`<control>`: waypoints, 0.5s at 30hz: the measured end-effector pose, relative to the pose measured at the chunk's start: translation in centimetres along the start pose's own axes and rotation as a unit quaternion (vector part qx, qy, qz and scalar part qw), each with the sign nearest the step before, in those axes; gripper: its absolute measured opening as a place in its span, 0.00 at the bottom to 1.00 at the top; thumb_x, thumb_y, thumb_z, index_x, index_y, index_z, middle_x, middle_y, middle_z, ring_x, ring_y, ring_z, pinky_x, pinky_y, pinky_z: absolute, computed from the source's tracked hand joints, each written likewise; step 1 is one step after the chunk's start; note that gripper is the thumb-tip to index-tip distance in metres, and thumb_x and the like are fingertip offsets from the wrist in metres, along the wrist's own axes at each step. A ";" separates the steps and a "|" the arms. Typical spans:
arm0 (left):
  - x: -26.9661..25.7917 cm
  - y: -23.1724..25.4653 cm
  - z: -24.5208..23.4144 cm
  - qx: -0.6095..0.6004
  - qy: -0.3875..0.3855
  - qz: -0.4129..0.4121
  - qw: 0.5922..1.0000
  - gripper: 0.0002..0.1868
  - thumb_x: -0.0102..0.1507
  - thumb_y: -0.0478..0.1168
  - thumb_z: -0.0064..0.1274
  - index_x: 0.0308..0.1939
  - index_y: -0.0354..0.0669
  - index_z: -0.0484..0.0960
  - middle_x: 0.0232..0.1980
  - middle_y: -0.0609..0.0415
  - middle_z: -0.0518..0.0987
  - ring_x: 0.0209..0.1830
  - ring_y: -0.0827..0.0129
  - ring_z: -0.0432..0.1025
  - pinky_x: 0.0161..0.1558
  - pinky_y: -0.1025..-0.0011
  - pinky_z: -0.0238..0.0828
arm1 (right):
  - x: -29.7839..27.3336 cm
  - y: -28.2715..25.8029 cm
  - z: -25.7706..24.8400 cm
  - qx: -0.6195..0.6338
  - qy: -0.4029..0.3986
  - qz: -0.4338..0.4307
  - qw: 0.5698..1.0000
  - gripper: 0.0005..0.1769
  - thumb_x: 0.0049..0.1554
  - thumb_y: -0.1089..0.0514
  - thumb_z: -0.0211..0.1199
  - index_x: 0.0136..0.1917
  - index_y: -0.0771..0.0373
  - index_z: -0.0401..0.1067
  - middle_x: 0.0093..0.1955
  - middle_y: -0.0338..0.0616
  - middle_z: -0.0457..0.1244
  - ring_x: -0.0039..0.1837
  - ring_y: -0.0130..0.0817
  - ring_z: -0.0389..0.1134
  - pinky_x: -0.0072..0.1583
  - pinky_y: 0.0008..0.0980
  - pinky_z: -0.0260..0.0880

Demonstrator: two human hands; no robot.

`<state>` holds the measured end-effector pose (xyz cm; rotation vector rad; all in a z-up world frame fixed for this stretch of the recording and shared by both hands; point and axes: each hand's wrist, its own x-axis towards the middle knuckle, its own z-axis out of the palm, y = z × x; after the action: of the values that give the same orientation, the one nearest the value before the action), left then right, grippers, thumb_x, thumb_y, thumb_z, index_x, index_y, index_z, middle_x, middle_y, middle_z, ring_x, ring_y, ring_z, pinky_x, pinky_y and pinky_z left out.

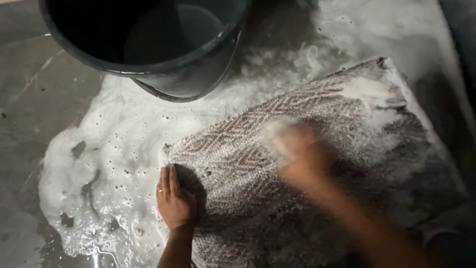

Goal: The person scrubs a patterned rug on a tiled floor using a brush and soapy water. They rinse the rug by pouring water from a bucket and then clean the brush by removing debris from its bristles.

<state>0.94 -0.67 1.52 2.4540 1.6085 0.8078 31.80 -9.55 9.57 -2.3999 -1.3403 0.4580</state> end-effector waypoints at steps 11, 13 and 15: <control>-0.8 -1.8 1.6 0.097 -0.040 -0.031 0.994 0.35 0.62 0.40 0.42 0.74 0.35 0.63 0.75 0.36 0.65 0.77 0.47 0.56 0.72 0.47 0.51 | -0.8 -13.1 1.8 0.133 -0.054 0.098 0.985 0.36 0.53 0.68 0.62 0.72 0.47 0.62 0.70 0.45 0.57 0.63 0.37 0.63 0.53 0.34 0.73; -0.3 -2.6 2.0 0.123 -0.061 -0.037 0.990 0.33 0.67 0.45 0.45 0.75 0.36 0.61 0.77 0.38 0.63 0.79 0.48 0.55 0.72 0.46 0.49 | -4.4 -18.0 2.7 0.225 -0.212 0.161 0.937 0.34 0.55 0.71 0.58 0.72 0.46 0.62 0.69 0.43 0.58 0.62 0.34 0.65 0.51 0.31 0.75; -0.7 -1.9 1.7 0.090 -0.038 -0.046 0.994 0.35 0.63 0.38 0.41 0.76 0.37 0.60 0.78 0.41 0.64 0.81 0.51 0.55 0.76 0.48 0.49 | -4.0 -17.5 3.0 0.167 -0.152 -0.020 0.974 0.31 0.52 0.72 0.61 0.64 0.44 0.74 0.68 0.44 0.60 0.62 0.38 0.63 0.50 0.30 0.74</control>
<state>-0.06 -0.13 -0.86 2.4701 1.8240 0.5717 15.40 -3.99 15.29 -2.0816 -1.3049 0.9891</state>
